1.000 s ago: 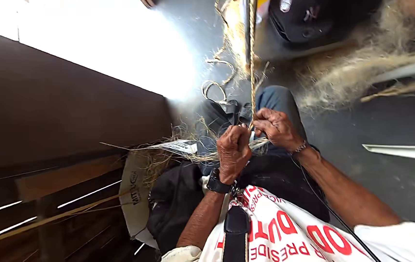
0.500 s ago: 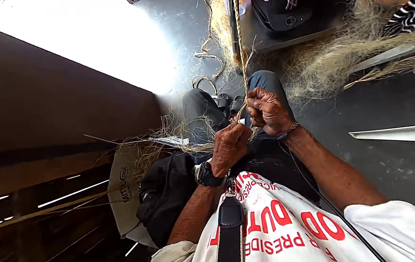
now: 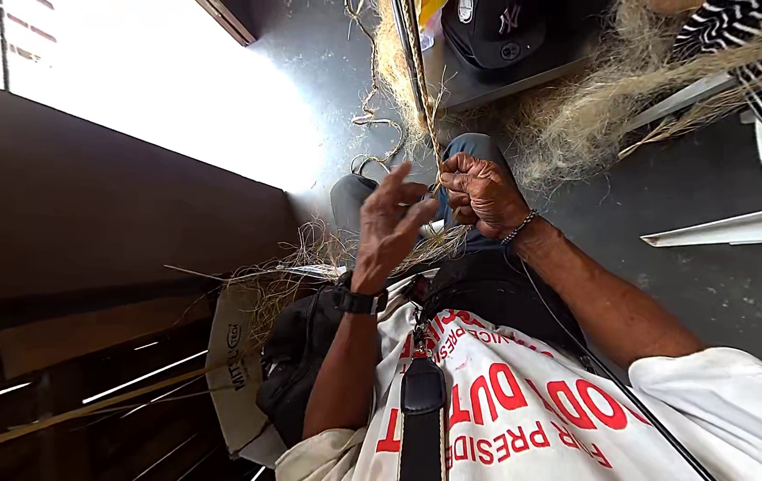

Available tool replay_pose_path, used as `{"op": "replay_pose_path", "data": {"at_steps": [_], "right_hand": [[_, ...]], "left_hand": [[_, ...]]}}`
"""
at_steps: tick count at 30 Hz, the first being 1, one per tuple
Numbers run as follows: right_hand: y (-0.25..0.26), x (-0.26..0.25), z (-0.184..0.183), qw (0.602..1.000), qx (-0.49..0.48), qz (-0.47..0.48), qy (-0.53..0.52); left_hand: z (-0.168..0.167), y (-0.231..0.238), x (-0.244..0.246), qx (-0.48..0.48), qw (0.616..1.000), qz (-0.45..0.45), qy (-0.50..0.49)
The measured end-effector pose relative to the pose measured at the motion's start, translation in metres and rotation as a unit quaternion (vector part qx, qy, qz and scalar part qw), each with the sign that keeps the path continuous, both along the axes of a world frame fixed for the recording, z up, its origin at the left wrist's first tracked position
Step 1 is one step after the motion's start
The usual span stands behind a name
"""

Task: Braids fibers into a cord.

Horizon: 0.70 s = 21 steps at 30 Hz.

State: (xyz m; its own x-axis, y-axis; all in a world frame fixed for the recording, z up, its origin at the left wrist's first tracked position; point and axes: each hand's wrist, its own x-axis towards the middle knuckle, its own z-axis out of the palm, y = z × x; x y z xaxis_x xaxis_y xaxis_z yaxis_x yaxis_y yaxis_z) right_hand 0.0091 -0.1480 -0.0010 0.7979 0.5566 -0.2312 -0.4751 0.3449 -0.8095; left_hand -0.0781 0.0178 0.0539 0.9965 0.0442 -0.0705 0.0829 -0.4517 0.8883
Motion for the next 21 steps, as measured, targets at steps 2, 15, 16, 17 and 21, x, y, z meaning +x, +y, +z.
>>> {"op": "replay_pose_path", "data": {"at_steps": [2,15,16,17,21], "right_hand": [[-0.003,0.002,0.000,1.000,0.006,0.001,-0.006],[-0.059,0.028,-0.022,0.994,-0.071,-0.061,-0.050],[-0.057,0.028,-0.021,0.995,-0.068,-0.061,-0.051],[-0.055,0.027,-0.021,0.995,-0.067,-0.057,-0.051],[-0.042,0.022,-0.021,0.997,-0.055,-0.030,-0.052]], "left_hand": [[-0.004,-0.010,0.011,-0.045,0.998,-0.046,0.022],[0.046,0.198,-0.045,-0.046,0.879,0.469,-0.074],[0.050,0.198,-0.043,0.009,0.854,0.512,-0.088],[0.054,0.190,-0.040,0.030,0.851,0.513,-0.105],[0.049,0.122,-0.023,0.052,0.963,0.249,-0.091]]}}
